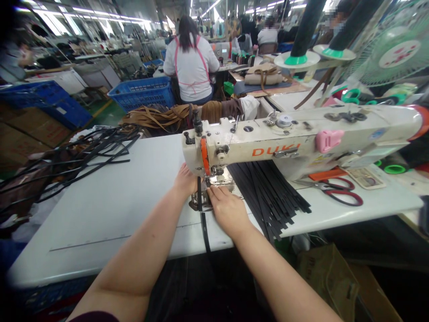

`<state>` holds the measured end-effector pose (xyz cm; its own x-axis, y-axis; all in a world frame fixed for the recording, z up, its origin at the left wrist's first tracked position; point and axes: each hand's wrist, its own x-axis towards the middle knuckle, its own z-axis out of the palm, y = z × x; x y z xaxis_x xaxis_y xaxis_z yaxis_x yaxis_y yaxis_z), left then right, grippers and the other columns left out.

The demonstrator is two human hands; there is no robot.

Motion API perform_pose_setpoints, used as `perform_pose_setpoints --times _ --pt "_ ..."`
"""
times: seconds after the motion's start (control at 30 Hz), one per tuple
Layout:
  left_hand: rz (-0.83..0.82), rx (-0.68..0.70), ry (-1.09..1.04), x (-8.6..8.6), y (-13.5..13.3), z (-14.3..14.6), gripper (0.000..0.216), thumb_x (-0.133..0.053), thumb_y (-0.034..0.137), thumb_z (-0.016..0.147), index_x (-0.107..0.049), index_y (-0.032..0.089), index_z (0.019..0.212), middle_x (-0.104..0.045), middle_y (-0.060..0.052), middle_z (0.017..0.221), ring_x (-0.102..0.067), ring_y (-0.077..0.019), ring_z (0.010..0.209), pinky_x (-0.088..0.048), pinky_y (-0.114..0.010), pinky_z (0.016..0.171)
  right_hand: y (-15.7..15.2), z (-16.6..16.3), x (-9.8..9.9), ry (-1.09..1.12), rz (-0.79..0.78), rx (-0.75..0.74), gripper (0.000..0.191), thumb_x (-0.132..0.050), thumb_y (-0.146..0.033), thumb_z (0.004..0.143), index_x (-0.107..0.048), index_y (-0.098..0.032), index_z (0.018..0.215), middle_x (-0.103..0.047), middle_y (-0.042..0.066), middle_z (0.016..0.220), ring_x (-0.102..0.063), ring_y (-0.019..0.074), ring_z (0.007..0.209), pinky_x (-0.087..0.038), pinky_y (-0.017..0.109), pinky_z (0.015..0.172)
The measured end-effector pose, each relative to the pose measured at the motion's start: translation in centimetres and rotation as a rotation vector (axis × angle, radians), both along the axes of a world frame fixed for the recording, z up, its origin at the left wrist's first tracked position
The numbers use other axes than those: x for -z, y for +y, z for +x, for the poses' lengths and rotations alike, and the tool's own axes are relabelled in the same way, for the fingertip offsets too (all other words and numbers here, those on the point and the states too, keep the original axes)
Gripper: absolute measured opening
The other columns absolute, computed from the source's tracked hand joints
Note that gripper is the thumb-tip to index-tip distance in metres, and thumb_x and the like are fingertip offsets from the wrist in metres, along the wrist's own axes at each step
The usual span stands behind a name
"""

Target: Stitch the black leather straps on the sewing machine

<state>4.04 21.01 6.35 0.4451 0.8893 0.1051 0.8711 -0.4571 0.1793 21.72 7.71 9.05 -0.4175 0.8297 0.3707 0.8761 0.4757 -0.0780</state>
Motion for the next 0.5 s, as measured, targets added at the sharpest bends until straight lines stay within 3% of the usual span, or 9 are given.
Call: perform_pose_setpoints --times 0.5 --pt "0.011 -0.013 -0.013 0.17 -0.09 0.09 0.046 -0.053 0.036 0.100 -0.062 0.012 0.138 -0.054 -0.020 0.153 -0.041 -0.0341 0.149 -0.026 -0.050 0.125 -0.94 0.63 0.28 0.013 0.025 -0.001 0.033 -0.053 -0.016 0.102 -0.071 -0.013 0.130 -0.076 0.011 0.127 -0.065 0.0247 0.120 -0.056 0.034 0.095"
